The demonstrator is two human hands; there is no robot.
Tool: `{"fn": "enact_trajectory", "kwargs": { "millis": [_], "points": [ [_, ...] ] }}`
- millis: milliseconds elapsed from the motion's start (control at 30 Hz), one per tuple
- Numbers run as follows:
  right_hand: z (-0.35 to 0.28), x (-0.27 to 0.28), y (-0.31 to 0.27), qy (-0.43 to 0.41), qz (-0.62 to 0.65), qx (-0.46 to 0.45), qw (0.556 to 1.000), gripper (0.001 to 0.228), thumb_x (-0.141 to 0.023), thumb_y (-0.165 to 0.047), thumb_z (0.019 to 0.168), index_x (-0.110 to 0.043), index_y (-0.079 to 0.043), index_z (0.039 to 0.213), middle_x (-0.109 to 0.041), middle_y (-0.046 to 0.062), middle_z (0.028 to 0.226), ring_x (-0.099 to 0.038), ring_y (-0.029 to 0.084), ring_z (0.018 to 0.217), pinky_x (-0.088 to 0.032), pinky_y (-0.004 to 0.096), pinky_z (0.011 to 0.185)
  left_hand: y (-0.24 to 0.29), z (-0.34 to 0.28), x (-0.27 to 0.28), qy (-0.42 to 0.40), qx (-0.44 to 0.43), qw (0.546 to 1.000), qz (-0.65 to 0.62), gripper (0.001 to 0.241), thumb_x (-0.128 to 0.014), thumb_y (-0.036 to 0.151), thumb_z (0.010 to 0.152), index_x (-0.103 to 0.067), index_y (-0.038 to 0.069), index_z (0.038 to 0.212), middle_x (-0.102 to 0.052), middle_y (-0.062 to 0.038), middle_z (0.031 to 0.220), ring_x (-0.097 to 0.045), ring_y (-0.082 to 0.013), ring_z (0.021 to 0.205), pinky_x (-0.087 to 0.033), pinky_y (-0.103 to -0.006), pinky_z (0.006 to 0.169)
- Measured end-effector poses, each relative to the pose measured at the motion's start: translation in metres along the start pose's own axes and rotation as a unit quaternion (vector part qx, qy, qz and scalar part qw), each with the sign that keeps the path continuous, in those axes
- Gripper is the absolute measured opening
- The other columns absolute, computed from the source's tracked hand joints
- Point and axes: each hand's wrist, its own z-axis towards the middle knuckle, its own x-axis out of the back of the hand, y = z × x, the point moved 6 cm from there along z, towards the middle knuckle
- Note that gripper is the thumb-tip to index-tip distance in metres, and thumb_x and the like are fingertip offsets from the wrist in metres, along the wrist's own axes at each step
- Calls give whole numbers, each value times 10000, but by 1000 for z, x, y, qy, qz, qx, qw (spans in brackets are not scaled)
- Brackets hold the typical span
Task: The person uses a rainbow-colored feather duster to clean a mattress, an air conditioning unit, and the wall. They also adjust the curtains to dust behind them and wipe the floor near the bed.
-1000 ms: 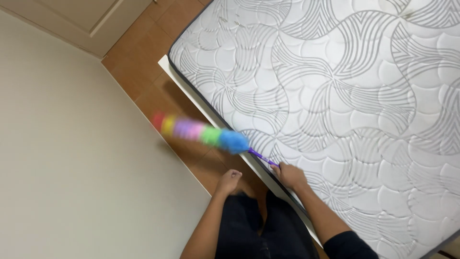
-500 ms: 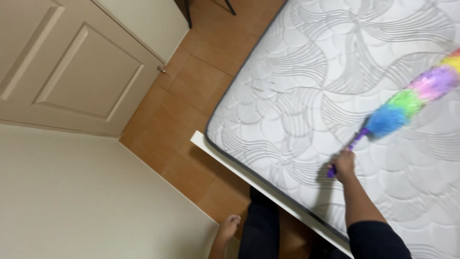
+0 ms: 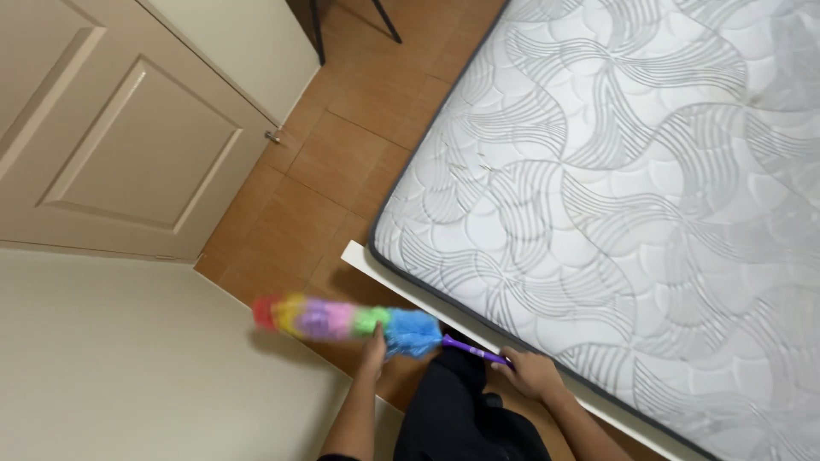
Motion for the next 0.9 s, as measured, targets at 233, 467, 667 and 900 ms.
{"fn": "enact_trajectory", "kwargs": {
  "millis": [233,467,667,900],
  "points": [
    [-117,-125,126,75,409,-241,877,539,-654,-533,993,-719,2,997,-583,139,672,-552,227,532,-445,400,515,31,-58,-114,-197,-145,959,141,525,-576,515,935,-667,131,1283,-747,-55,1154,-687,-248,997,-541,-399,837],
    [-181,-165,184,298,619,-396,609,499,-492,-470,1058,-561,17,976,-476,74,652,-442,206,503,-396,389,452,57,-95,-169,-252,-288,788,483,489,-655,499,919,-742,94,1179,-709,-166,1237,-657,-320,1153,-504,-410,1010],
    [-119,-164,153,352,699,-352,513,565,-382,-537,1085,-506,-17,904,-457,68,646,-438,196,496,-390,385,444,113,-54,-169,-286,-337,727,526,487,-649,493,928,-755,65,1135,-713,-184,1190,-656,-345,1129,-504,-416,979],
    [-29,-52,19,19,511,-326,796,539,-498,-553,1005,-605,-40,877,-494,52,633,-468,214,520,-441,417,507,183,46,-117,-319,-159,886,295,720,-532,630,1013,-720,-52,1145,-761,-194,1085,-628,-300,854,-442,-472,692]
  ]
}}
